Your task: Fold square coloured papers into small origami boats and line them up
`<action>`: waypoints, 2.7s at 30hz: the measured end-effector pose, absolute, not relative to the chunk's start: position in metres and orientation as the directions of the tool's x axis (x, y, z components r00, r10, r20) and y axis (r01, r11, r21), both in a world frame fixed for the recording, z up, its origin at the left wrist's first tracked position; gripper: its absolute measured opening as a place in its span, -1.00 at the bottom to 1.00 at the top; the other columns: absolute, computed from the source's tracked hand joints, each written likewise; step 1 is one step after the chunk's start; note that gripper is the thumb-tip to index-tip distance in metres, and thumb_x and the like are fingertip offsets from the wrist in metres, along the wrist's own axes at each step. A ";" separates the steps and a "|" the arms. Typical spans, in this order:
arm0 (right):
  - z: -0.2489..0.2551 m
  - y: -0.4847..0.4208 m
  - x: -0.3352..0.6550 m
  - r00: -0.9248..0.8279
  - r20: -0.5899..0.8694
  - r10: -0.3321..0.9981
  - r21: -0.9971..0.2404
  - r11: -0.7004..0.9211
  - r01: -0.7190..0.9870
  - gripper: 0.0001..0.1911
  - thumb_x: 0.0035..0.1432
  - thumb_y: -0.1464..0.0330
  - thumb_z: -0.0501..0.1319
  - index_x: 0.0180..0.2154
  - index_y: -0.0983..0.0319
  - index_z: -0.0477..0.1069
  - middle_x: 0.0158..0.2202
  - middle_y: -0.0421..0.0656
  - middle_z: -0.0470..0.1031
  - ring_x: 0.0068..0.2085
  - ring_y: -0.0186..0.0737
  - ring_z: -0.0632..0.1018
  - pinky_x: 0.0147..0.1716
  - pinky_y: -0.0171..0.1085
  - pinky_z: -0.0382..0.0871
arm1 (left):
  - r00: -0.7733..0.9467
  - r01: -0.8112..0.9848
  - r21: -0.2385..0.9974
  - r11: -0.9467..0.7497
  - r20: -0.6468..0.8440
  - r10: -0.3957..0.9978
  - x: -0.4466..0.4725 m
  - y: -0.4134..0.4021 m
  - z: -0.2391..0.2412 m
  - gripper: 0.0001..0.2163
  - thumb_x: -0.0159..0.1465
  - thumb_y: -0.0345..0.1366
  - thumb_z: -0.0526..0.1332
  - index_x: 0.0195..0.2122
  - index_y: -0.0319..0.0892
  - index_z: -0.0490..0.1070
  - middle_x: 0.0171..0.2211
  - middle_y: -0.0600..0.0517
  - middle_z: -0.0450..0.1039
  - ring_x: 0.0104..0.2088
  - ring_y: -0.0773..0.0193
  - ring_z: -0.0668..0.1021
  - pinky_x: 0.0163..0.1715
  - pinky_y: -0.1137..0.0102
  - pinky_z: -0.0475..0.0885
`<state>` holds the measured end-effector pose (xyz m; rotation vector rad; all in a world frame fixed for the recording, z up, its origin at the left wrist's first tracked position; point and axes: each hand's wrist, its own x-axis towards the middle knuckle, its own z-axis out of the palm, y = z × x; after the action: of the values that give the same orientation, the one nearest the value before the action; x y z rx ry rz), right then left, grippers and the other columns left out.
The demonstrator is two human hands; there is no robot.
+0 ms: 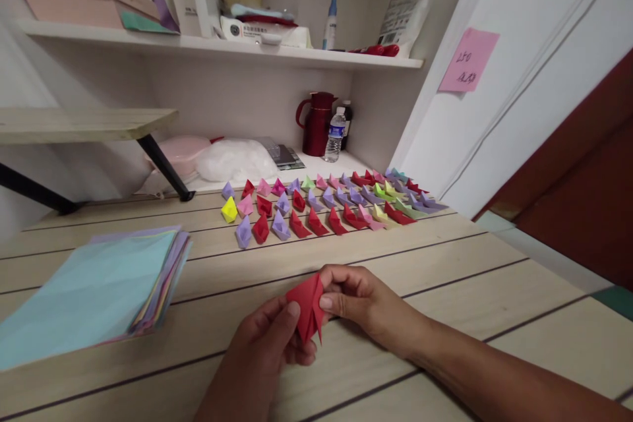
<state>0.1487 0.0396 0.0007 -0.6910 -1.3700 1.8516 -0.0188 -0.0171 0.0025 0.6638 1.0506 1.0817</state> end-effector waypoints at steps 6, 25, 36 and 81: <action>0.000 0.039 0.149 -0.617 0.043 0.786 -0.958 -0.143 -0.249 -0.75 0.04 0.29 0.43 -0.38 0.32 0.44 -0.45 -0.21 0.49 -0.40 -0.36 0.47 -0.32 -0.32 0.37 | 0.176 -0.368 0.857 0.359 -0.315 0.933 -0.020 -0.022 0.003 -0.72 0.14 -0.06 0.33 -0.40 -0.22 0.55 -0.57 0.05 0.44 -0.53 0.36 0.41 -0.46 0.45 0.34; -0.001 0.040 0.152 -0.557 0.076 0.827 -0.943 -0.121 -0.309 -0.79 0.23 0.27 0.28 -0.14 0.23 0.42 -0.27 -0.16 0.50 -0.30 -0.32 0.50 -0.24 -0.30 0.33 | -0.032 -0.481 0.813 0.328 -0.391 0.920 -0.023 -0.021 0.002 -0.73 0.09 -0.07 0.38 -0.36 -0.19 0.53 -0.46 0.05 0.46 -0.42 0.33 0.43 -0.40 0.44 0.40; -0.001 0.039 0.151 -0.559 0.046 0.828 -0.935 -0.161 -0.315 -0.63 0.24 0.24 0.27 0.03 0.19 0.31 -0.45 -0.26 0.45 -0.39 -0.28 0.55 -0.27 -0.28 0.35 | -0.116 -0.429 0.856 0.288 -0.368 0.923 -0.021 -0.021 0.000 -0.71 0.02 -0.08 0.42 -0.43 -0.20 0.52 -0.46 0.03 0.49 -0.40 0.30 0.45 -0.44 0.45 0.42; 0.002 0.042 0.154 -0.565 -0.066 0.822 -0.892 -0.302 -0.336 -0.51 0.07 0.37 0.39 0.05 0.22 0.38 -0.43 -0.21 0.54 -0.56 -0.39 0.51 -0.51 -0.40 0.36 | 0.044 -0.280 0.946 0.164 -0.158 0.987 -0.008 -0.019 0.001 -0.77 -0.03 -0.21 0.40 -0.37 -0.18 0.50 -0.55 0.13 0.40 -0.59 0.42 0.34 -0.55 0.45 0.26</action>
<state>0.1539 0.0419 0.0017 -0.6875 -1.1524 1.9418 -0.0076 -0.0187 0.0008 0.8915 1.0558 1.1973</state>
